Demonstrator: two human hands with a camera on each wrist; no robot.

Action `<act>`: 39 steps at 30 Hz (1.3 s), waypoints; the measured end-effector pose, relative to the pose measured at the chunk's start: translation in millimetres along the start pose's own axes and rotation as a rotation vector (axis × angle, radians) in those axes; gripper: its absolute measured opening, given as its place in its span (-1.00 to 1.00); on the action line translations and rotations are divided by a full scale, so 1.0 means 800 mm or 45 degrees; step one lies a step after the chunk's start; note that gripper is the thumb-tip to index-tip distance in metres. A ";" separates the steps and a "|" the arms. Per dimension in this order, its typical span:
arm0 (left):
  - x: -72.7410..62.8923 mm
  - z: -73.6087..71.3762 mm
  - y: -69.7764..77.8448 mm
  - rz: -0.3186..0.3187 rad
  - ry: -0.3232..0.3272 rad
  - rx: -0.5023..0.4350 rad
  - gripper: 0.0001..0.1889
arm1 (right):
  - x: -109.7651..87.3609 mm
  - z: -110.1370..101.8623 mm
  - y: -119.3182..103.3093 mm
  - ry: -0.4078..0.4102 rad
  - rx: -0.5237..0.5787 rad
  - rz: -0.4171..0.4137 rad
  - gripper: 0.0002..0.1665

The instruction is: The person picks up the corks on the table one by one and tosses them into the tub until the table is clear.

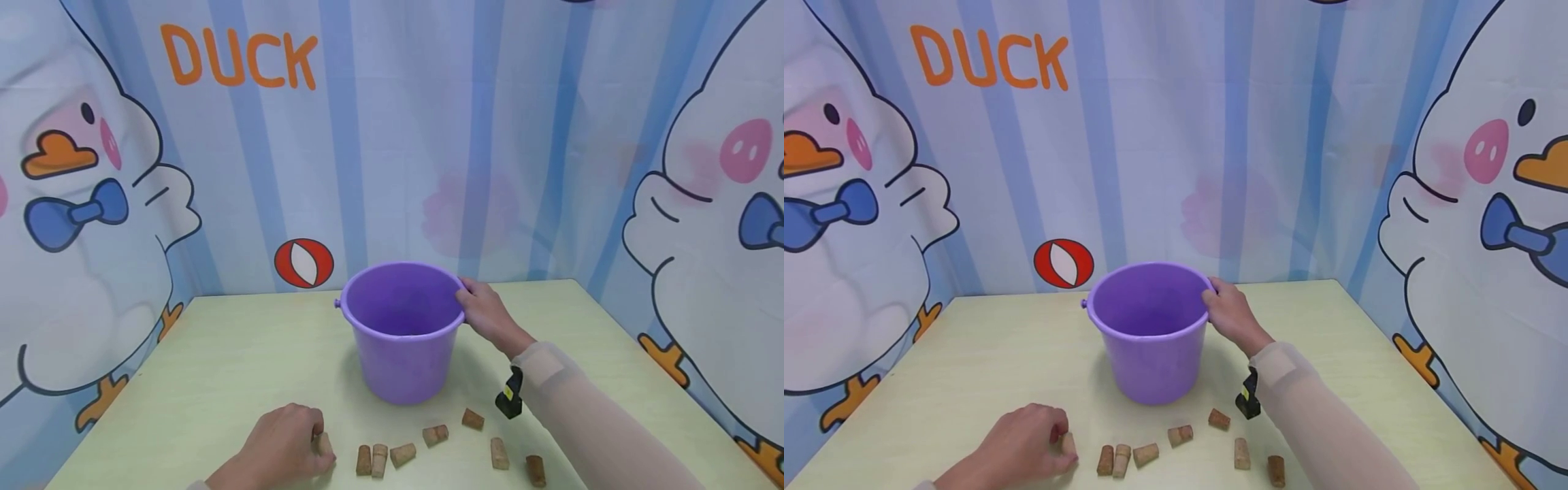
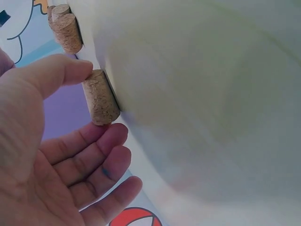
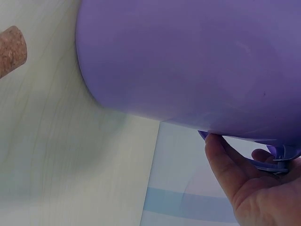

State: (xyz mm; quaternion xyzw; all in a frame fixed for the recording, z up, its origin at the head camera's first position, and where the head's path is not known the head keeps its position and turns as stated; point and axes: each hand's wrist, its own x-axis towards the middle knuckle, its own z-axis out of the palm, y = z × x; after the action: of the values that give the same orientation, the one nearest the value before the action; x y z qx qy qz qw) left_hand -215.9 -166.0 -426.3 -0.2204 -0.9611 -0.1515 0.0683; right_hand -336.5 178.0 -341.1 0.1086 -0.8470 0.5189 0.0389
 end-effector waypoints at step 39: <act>0.018 -0.024 0.012 0.011 0.295 0.004 -0.76 | 0.000 -0.001 0.000 -0.005 0.005 0.008 -0.37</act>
State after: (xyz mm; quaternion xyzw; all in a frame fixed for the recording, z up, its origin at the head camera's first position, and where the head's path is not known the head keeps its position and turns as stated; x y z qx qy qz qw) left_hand -223.6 -157.9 -402.8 -0.2055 -0.9461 -0.1742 0.1798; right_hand -336.8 178.5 -340.9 0.1071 -0.8464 0.5204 0.0354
